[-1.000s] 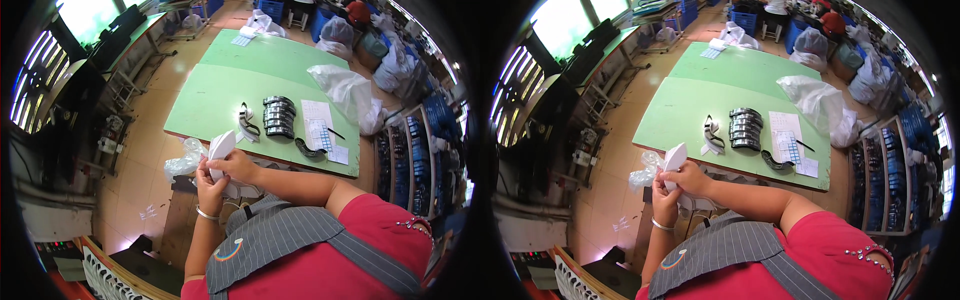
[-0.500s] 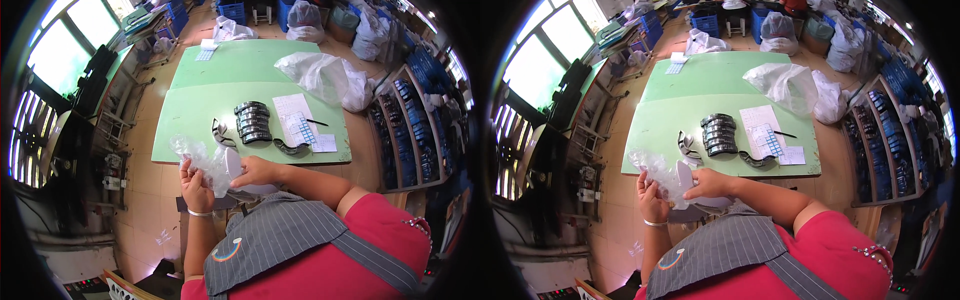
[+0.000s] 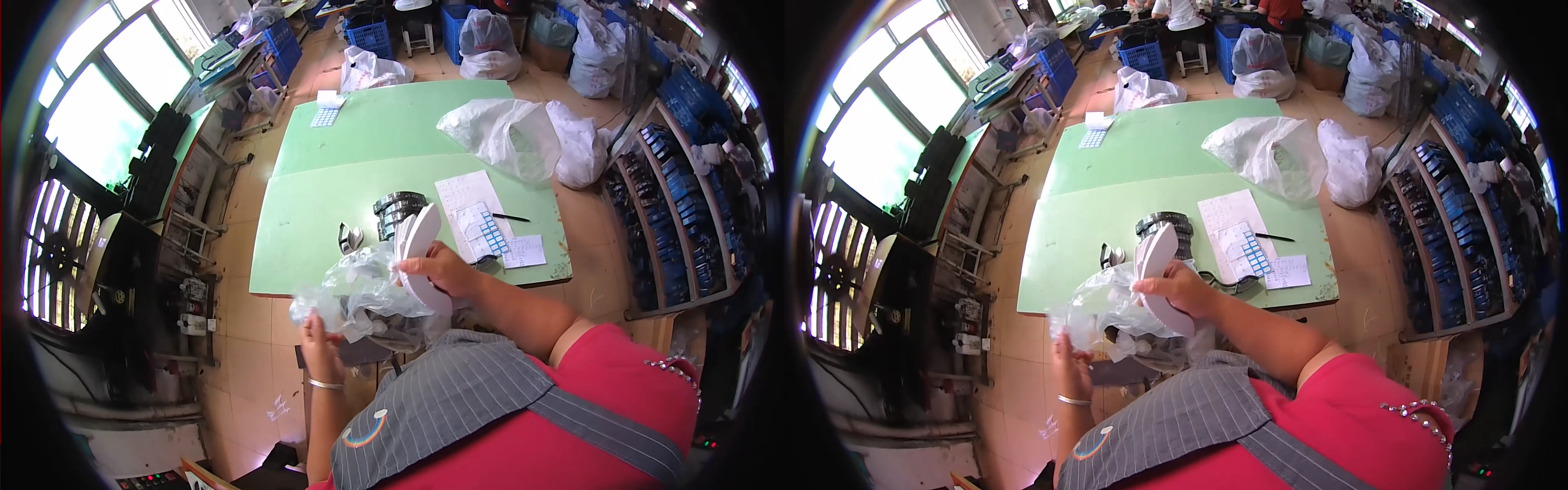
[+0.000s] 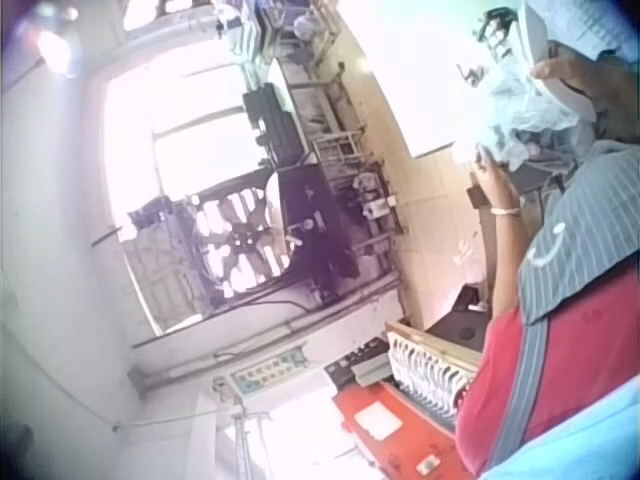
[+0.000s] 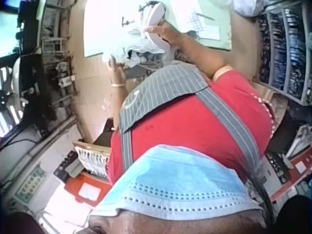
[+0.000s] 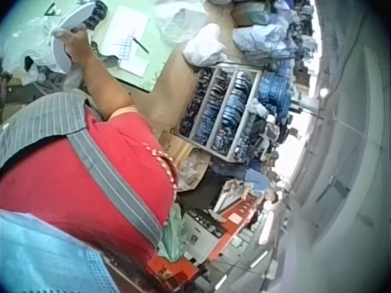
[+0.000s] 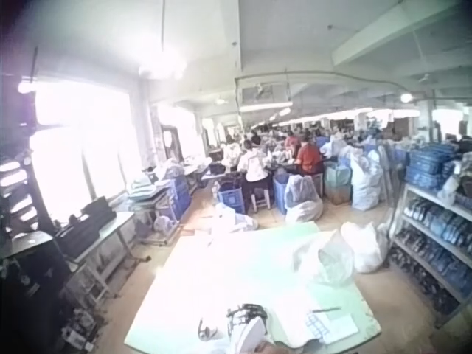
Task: Operating an industrial pressing or heating machine to process shoe components and then bagging the finished parts.
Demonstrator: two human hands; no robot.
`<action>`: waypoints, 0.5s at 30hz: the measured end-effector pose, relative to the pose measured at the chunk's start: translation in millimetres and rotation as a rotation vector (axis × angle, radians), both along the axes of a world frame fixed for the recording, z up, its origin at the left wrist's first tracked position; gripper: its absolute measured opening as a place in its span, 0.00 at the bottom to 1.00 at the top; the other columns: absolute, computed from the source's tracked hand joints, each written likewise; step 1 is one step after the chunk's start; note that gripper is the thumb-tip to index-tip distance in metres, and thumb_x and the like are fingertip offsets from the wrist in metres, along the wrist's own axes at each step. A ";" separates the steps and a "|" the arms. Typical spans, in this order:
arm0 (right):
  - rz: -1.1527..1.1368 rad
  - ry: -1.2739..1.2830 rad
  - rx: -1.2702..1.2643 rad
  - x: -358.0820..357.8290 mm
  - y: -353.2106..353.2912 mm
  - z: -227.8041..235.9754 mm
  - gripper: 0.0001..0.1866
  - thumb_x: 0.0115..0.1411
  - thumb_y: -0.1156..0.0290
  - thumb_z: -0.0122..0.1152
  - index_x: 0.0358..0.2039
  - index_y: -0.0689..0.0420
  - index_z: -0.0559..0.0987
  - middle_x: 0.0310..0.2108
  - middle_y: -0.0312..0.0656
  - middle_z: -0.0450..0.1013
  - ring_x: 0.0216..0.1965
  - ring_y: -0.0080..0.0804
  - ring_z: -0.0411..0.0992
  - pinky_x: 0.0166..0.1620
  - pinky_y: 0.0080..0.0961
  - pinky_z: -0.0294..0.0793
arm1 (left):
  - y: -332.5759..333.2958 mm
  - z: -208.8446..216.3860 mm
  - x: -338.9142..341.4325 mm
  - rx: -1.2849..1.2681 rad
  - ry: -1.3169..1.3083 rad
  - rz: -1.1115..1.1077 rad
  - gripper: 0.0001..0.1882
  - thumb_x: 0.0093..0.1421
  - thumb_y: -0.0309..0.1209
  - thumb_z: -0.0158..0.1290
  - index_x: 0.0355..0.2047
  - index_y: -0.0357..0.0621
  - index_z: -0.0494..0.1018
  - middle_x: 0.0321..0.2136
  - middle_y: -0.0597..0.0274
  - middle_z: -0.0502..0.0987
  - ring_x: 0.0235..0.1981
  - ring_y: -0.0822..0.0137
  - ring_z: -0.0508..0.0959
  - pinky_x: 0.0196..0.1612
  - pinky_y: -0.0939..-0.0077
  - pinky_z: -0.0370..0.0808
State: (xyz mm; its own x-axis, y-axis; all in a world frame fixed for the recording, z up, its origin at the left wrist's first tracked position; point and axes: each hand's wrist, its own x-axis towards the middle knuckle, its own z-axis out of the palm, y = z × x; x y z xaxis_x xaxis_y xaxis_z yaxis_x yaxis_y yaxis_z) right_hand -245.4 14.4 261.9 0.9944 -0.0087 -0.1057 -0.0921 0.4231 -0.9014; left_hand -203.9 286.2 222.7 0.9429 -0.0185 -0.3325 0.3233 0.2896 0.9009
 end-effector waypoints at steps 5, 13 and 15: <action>0.117 -0.028 -0.052 -3.4 21.1 -4.3 0.09 0.56 0.65 0.61 0.29 0.57 0.78 0.26 0.31 0.73 0.29 0.16 0.68 0.32 0.17 0.66 | -35.6 -12.9 -22.0 -0.045 0.122 -0.116 0.25 0.58 0.44 0.53 0.53 0.52 0.59 0.39 0.64 0.62 0.35 0.67 0.64 0.36 0.66 0.70; 0.198 -0.116 -0.469 -11.8 14.7 -27.6 0.20 0.52 0.60 0.65 0.37 0.61 0.73 0.29 0.37 0.73 0.30 0.23 0.69 0.35 0.23 0.69 | -24.0 -21.5 29.1 -0.378 0.089 0.178 0.14 0.59 0.40 0.49 0.40 0.45 0.68 0.28 0.66 0.68 0.27 0.69 0.69 0.29 0.72 0.70; 0.060 -0.203 -0.754 -21.9 14.8 9.8 0.26 0.51 0.60 0.66 0.46 0.62 0.69 0.35 0.43 0.73 0.35 0.29 0.72 0.42 0.26 0.70 | -19.0 -29.1 32.9 -0.277 0.027 0.226 0.10 0.59 0.35 0.50 0.37 0.44 0.68 0.23 0.68 0.70 0.22 0.71 0.71 0.25 0.77 0.70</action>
